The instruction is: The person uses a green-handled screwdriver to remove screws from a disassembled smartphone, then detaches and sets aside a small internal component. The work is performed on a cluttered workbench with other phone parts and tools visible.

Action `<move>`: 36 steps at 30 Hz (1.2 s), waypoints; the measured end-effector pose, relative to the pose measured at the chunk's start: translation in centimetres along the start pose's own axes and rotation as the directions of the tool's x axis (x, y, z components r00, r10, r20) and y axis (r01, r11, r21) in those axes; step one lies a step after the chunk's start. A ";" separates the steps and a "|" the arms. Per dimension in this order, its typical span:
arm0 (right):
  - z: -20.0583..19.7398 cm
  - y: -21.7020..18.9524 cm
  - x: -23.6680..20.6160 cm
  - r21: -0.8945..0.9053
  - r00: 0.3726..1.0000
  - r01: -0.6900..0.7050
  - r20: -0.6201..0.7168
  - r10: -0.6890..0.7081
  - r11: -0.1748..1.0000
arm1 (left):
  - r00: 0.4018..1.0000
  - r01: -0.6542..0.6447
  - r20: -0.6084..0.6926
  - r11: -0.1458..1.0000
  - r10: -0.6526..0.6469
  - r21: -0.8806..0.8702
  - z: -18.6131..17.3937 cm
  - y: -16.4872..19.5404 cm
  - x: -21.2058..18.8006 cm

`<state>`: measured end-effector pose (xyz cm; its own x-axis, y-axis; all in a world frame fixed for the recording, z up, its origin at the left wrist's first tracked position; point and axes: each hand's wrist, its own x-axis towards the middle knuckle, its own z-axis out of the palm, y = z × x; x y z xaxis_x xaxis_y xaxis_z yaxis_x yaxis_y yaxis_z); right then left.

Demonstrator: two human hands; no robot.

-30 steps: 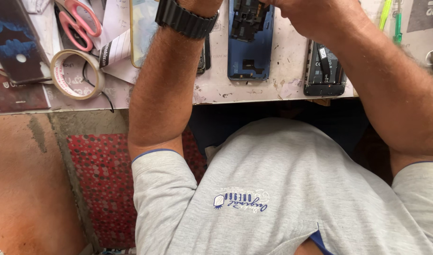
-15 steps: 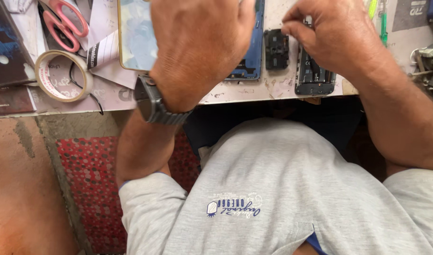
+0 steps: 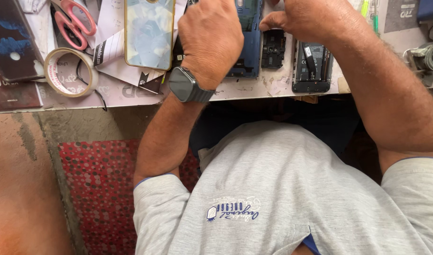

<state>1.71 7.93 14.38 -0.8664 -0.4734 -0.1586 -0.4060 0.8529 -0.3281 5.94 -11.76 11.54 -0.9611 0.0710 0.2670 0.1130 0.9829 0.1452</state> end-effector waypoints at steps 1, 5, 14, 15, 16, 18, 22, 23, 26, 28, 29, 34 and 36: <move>0.1 0.1 -0.1 -0.022 1.000 0.005 0.000 -0.005 1.000 | 0.999 0.010 -0.036 1.000 -0.011 -0.025 0.1 -0.1 0.0; 0.4 0.2 -0.2 -0.033 1.000 0.005 0.000 -0.005 0.999 | 0.998 0.036 -0.037 0.969 -0.047 -0.244 0.3 -1.2 -0.3; -0.3 -1.2 -1.0 0.066 0.978 0.169 -0.133 -0.159 0.983 | 0.997 -0.012 -0.075 0.933 -0.016 -0.358 1.4 -2.3 0.0; -0.3 -1.4 -1.0 0.106 0.933 0.305 -0.232 -0.275 0.946 | 0.997 -0.013 -0.079 0.934 -0.016 -0.356 1.6 -2.4 0.0; -0.2 -1.7 -0.9 0.107 0.970 0.205 -0.154 -0.187 0.973 | 0.996 -0.015 -0.086 0.935 -0.017 -0.353 1.7 -2.5 0.1; 0.1 -2.2 -0.8 0.084 1.000 0.003 0.007 -0.004 0.996 | 0.997 -0.005 -0.074 0.923 -0.025 -0.385 1.9 -2.6 0.1; 0.9 -2.6 -0.9 -0.066 0.972 0.191 -0.128 -0.198 0.979 | 0.991 -0.052 -0.135 0.905 -0.005 -0.422 2.5 -2.8 -0.1; 1.1 -2.7 -0.9 -0.072 0.970 0.191 -0.137 -0.199 0.979 | 0.985 -0.078 -0.170 0.907 0.007 -0.414 2.6 -2.9 -0.1; 1.6 -2.7 -0.9 -0.118 0.967 0.197 -0.140 -0.212 0.973 | 0.974 -0.118 -0.226 0.908 0.027 -0.402 3.2 -3.0 -0.3; 1.8 -2.7 -0.9 -0.154 0.968 0.196 -0.128 -0.216 0.968 | 0.978 -0.102 -0.207 0.906 0.016 -0.411 3.5 -3.0 -0.2; 1.8 -2.7 -0.9 -0.170 0.970 0.191 -0.116 -0.212 0.967 | 0.977 -0.108 -0.211 0.903 0.020 -0.415 3.6 -3.1 -0.2; 0.7 -2.4 -1.1 -0.071 0.988 0.145 -0.039 -0.148 0.987 | 0.976 -0.110 -0.216 0.890 0.013 -0.443 3.2 -2.8 -0.2; -0.2 -1.7 -1.2 0.058 0.995 -0.070 0.082 0.065 0.996 | 0.976 -0.119 -0.217 0.875 0.016 -0.469 2.7 -2.6 -0.2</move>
<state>3.33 7.09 15.36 -0.8643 -0.4333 -0.2553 -0.3268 0.8697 -0.3698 5.19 -13.84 8.57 -0.8816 0.0487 0.4694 0.3311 0.7725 0.5418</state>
